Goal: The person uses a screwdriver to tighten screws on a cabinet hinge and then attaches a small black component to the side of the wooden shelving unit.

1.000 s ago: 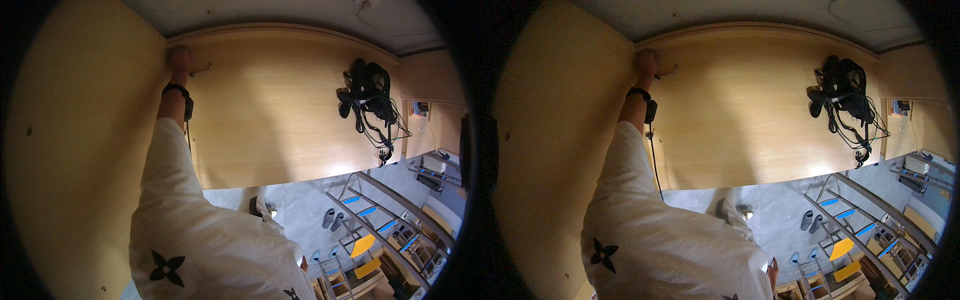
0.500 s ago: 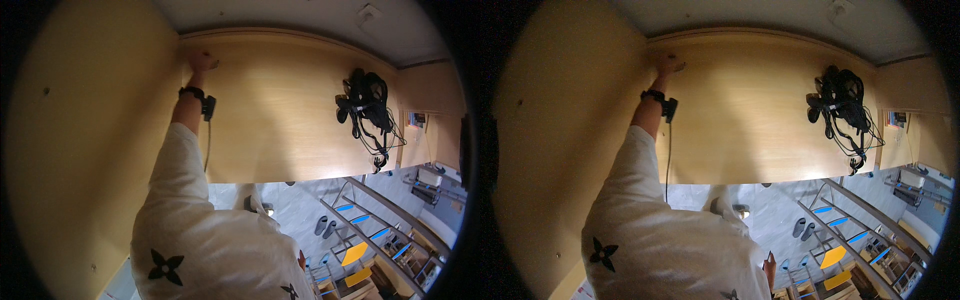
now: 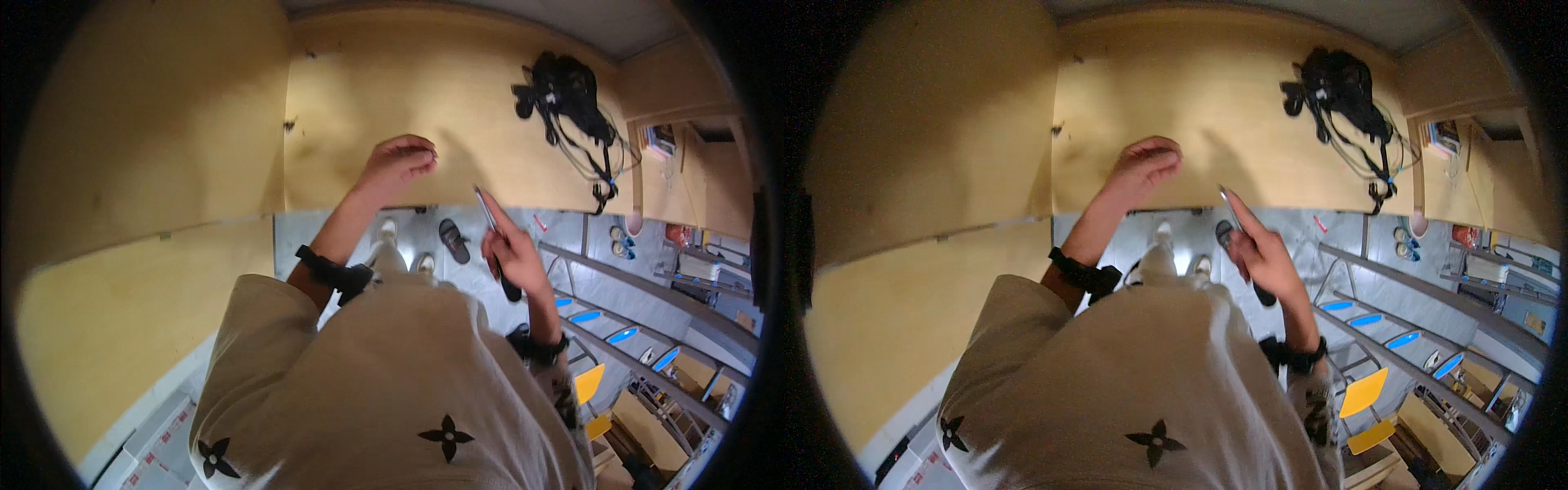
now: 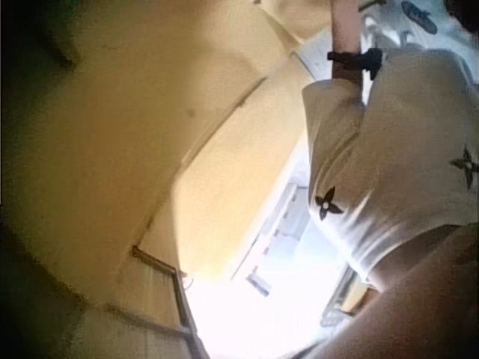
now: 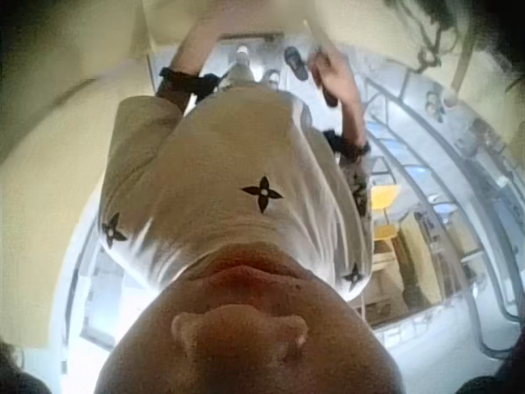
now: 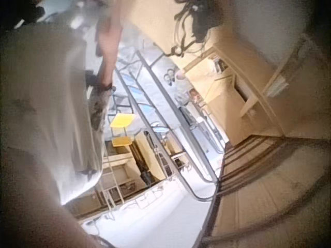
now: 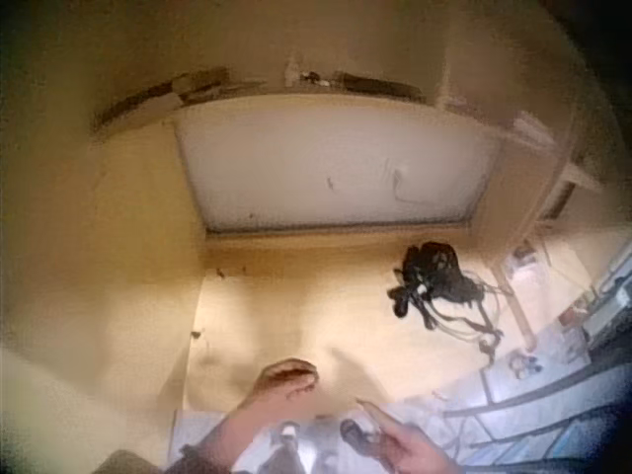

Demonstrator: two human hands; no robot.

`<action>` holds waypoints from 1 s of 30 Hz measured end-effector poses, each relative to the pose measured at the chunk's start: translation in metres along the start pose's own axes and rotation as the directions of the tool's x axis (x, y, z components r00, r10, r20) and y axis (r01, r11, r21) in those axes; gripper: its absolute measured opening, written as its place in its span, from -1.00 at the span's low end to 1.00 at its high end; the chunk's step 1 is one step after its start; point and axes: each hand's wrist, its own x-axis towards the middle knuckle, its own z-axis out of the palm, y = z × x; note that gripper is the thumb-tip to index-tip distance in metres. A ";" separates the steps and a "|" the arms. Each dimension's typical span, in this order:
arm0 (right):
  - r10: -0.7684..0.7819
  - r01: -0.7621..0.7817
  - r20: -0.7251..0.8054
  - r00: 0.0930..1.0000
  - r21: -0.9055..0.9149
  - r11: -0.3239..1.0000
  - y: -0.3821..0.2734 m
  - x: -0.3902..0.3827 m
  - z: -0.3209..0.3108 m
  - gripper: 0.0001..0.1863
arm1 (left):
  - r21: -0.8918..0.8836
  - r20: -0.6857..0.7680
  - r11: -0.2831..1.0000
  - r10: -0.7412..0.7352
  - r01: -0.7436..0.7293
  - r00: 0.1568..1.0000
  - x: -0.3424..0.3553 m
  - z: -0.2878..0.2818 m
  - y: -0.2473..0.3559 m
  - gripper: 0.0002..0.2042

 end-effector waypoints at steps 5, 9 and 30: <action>-0.026 0.020 0.278 0.960 0.024 1.000 -0.008 -0.030 0.017 -0.44 | -0.160 -0.050 0.982 0.093 -0.100 0.994 -0.100 0.032 -0.027 -0.82; -0.068 0.071 0.382 0.922 0.006 0.997 0.019 -0.057 0.039 -0.45 | -0.238 -0.202 0.961 0.090 -0.138 0.975 -0.161 0.042 -0.070 -0.78; -0.043 0.086 0.538 0.842 -0.055 0.995 0.063 -0.186 0.214 -0.43 | -0.466 -0.519 0.770 0.161 -0.436 0.839 -0.393 0.030 -0.162 -0.79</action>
